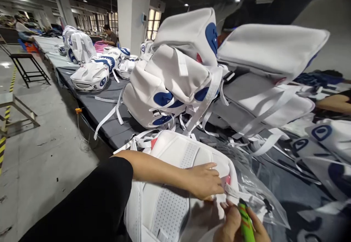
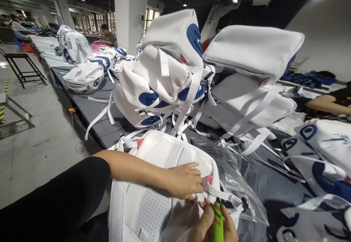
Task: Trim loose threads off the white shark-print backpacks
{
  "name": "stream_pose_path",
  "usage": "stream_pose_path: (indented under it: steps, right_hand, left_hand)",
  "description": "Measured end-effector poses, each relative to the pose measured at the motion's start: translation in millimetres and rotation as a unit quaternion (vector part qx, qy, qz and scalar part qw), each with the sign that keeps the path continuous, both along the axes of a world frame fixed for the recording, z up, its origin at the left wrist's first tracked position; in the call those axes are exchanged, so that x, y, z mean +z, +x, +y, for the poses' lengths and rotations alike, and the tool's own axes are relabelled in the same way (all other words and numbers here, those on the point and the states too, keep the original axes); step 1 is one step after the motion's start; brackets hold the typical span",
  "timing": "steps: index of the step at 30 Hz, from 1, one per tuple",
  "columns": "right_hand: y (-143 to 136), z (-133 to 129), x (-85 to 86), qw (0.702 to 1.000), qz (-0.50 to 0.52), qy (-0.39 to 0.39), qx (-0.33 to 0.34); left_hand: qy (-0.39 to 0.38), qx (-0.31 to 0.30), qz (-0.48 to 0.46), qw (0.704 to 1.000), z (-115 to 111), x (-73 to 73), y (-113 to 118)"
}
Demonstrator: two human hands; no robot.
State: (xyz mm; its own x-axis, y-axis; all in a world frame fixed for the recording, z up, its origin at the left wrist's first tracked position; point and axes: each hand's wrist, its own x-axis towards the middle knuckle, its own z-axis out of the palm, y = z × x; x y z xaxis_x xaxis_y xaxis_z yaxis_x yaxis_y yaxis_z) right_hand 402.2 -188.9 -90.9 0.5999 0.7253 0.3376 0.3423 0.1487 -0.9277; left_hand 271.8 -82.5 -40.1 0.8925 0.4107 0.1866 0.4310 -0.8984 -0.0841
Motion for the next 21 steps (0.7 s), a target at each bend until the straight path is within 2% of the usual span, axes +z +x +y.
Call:
stream_pose_path:
  steps: [3,6,9,11,14,18,21]
  right_hand:
    - [-9,1,-11.8,0.999,0.036,0.005,-0.024]
    - [-8,-13,-25.9,0.996,0.049,0.019,-0.076]
    - [-3,-19,-31.0,0.994,0.017,-0.001,-0.112]
    - [2,-17,-31.8,0.992,-0.001,-0.006,-0.127]
    - [4,-16,-32.3,0.994,-0.004,0.002,-0.113]
    - [2,-22,-34.0,0.997,-0.001,0.016,-0.081]
    - [1,-28,-35.0,0.998,-0.006,0.009,-0.056]
  left_hand:
    - [0.010,-0.005,-0.022,1.000,-8,-1.3,-5]
    - [-0.013,-0.011,-0.064,0.998,-15,-11.2,-9]
    - [-0.049,-0.048,-0.113,0.991,-9,-24.6,-15]
    - [-0.020,-0.072,-0.143,0.987,-4,-30.9,-17]
    - [0.015,-0.074,-0.145,0.987,-7,-32.6,-17]
    - [0.030,-0.041,-0.121,0.991,-16,-33.6,-10]
    - [0.025,-0.060,-0.149,0.987,-17,-39.5,-10]
